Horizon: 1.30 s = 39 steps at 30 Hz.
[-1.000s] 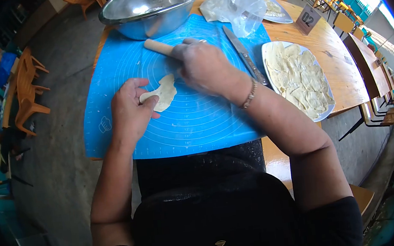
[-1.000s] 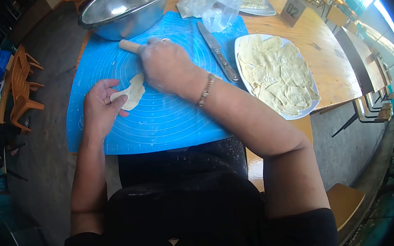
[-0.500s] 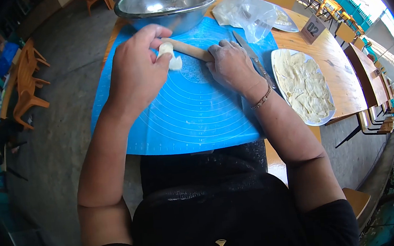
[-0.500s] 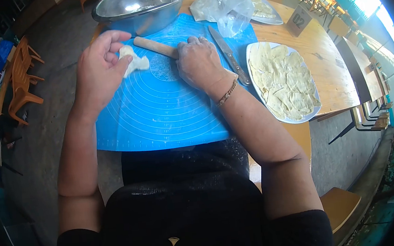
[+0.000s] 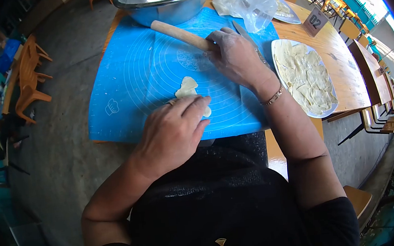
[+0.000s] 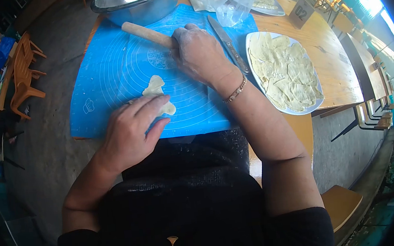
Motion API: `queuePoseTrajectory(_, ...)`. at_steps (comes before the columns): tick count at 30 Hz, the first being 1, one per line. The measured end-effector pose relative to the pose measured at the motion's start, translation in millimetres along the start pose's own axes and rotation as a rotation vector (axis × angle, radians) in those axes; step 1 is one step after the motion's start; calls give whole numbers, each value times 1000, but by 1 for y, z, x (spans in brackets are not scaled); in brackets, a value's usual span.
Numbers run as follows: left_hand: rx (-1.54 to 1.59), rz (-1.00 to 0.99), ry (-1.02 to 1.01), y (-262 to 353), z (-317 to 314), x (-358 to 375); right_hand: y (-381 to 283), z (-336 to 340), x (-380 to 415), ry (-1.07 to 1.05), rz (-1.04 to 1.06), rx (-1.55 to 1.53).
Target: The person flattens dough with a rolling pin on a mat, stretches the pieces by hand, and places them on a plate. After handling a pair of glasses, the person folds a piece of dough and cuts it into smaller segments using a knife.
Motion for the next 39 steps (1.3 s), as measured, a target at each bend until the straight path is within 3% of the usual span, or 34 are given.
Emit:
queuePoseTrajectory(3,59,11,55,-5,6,8,-12,16,10,34,56,-32)
queuePoseTrajectory(12,-23,-36,-62,3,-3,23,-27,57,45,-15,34,-129)
queuePoseTrajectory(18,12,-27,448,-25,60,22,-46,49,67,-101,38,-139)
queuePoseTrajectory(22,-119,-70,508,-38,79,11,-53,26,82,-153,71,-124)
queuePoseTrajectory(24,-88,-48,299,-43,64,0,-54,18,86,-122,109,-75)
queuePoseTrajectory(25,-90,-48,301,-45,58,-3,-55,15,88,-121,111,-75)
queuePoseTrajectory(31,-62,164,-145,-65,7,-31,-64,8,96,-14,156,58)
queuePoseTrajectory(37,-287,231,-358,-77,-20,-31,-76,1,109,-10,187,213)
queuePoseTrajectory(39,-233,234,-336,-74,-16,-20,-81,-2,114,-96,180,181)
Point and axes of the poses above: each hand's wrist, its own x-axis away from the middle knuckle, its own z-axis out of the back of the hand, y = z × x, the point moved 6 cm from there along -x, towards the middle knuckle, and after that the axes turned 2 degrees about -y, right-handed, at the moved point
